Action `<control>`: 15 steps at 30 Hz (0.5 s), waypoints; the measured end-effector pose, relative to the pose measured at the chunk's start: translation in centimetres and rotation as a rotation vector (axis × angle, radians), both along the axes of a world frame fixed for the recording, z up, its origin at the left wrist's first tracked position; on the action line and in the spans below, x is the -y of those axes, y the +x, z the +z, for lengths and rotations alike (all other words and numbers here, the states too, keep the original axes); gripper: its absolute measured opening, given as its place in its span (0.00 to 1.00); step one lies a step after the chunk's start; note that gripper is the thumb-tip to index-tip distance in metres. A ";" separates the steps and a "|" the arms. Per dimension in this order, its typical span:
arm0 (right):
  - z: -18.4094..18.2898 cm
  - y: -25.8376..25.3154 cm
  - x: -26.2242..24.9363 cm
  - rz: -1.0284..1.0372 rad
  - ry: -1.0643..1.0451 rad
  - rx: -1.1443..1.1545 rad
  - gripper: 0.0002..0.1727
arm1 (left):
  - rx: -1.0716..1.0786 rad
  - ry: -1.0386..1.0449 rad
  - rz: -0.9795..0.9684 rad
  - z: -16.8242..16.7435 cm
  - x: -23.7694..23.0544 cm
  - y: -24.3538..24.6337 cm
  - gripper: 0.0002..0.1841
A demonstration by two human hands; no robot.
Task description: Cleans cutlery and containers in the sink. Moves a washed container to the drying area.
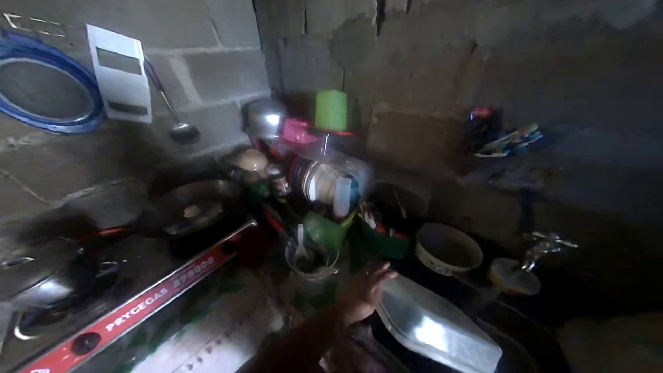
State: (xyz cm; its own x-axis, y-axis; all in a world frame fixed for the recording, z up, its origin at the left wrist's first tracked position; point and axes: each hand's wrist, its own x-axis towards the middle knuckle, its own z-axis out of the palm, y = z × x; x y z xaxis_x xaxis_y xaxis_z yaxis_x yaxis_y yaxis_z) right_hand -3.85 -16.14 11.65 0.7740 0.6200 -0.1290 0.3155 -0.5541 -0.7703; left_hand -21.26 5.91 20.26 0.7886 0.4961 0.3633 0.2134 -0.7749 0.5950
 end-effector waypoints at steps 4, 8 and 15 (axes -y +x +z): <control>6.4 -2.0 -2.5 -0.139 -0.219 -0.130 0.26 | -0.436 -0.205 0.095 -1.4 -0.3 1.4 0.40; 0.0 1.3 -2.3 -0.346 0.349 -0.306 0.28 | -0.048 -0.534 0.346 2.5 1.3 2.1 0.57; -0.6 0.3 -8.4 -0.387 1.076 -0.243 0.34 | 0.340 -1.349 -0.133 6.7 7.1 3.5 0.45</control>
State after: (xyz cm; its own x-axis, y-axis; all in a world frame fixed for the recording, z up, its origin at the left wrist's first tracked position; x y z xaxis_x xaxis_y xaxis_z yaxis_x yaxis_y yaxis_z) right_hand -3.53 -7.71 11.08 0.9623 0.2280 0.1486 0.0484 0.3939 -0.9179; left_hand -17.73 -1.16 26.98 0.8277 0.5414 -0.1475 -0.1195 0.4270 0.8963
